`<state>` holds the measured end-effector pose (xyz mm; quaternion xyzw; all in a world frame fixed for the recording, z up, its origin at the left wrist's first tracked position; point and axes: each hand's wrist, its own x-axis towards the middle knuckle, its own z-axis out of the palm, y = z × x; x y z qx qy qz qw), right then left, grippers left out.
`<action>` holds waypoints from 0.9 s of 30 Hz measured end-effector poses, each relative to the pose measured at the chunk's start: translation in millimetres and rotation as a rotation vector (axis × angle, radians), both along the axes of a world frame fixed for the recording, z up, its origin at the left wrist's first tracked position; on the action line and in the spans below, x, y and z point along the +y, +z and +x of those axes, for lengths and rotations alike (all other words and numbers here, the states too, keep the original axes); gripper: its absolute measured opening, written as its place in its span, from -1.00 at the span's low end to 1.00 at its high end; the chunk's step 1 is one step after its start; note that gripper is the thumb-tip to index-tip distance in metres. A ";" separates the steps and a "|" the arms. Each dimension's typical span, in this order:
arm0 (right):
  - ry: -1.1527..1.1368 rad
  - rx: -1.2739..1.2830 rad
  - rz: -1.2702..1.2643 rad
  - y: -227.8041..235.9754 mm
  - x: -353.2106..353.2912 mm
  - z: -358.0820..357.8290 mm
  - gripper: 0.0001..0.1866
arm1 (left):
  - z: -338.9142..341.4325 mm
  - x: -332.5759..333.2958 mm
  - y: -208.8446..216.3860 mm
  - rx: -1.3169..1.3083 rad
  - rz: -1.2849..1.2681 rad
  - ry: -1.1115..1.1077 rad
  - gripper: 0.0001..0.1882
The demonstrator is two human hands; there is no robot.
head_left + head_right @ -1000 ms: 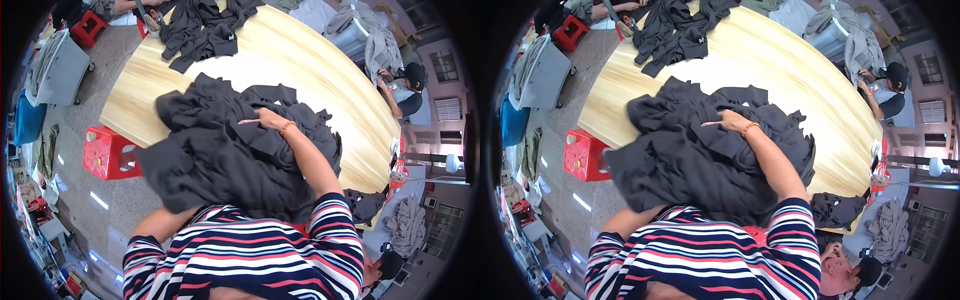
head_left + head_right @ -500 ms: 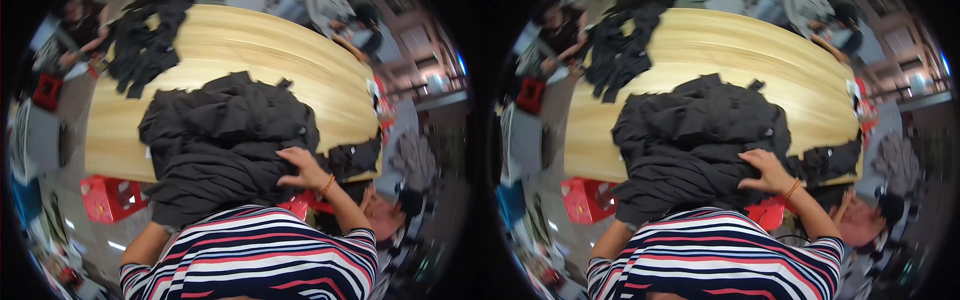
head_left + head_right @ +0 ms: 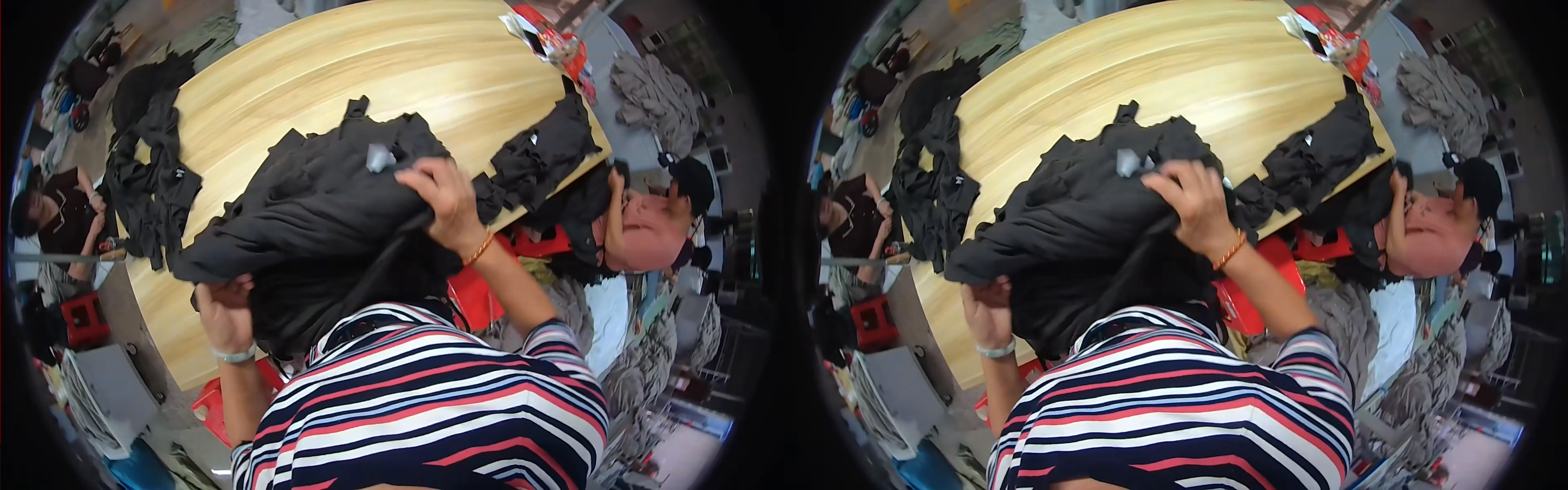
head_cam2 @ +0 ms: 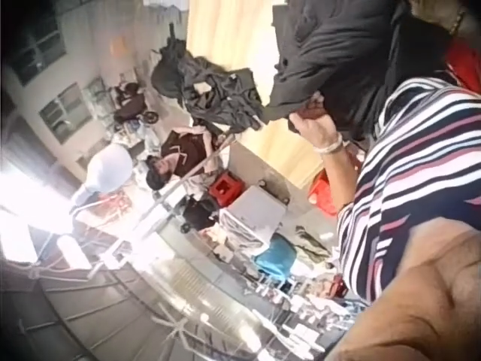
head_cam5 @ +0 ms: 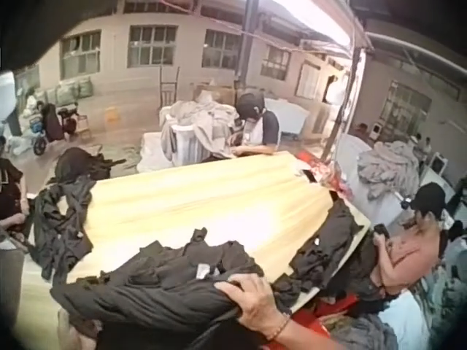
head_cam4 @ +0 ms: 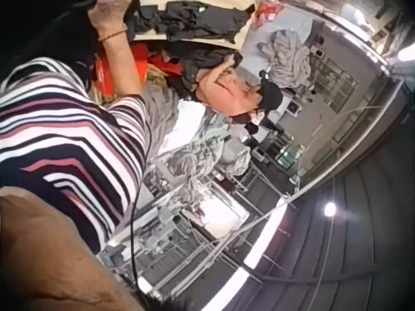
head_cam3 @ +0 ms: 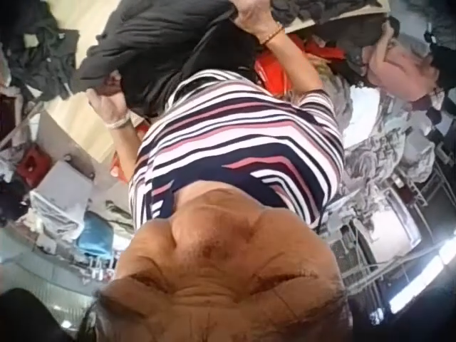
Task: Trimming loose threads and inspecting black fabric pieces at a work table in a factory.
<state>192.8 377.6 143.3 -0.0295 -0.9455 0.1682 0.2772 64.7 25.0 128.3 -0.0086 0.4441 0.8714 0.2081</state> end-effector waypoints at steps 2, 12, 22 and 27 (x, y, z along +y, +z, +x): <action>0.057 0.061 0.110 35.0 3.5 -24.3 -0.51 | 3.0 -17.7 5.9 0.121 -0.110 0.067 -0.60; 0.029 -0.308 -0.070 -102.6 28.2 -60.6 -0.31 | 31.2 -23.3 -35.8 0.524 -1.611 -0.157 -0.62; -0.201 -0.643 -0.349 -119.4 -41.7 151.3 0.09 | 44.8 37.0 -15.0 1.179 -1.593 -0.303 0.37; -0.455 -0.659 -0.612 -184.8 -77.6 121.3 -0.39 | 24.3 34.8 -44.2 1.200 -1.482 -0.290 0.37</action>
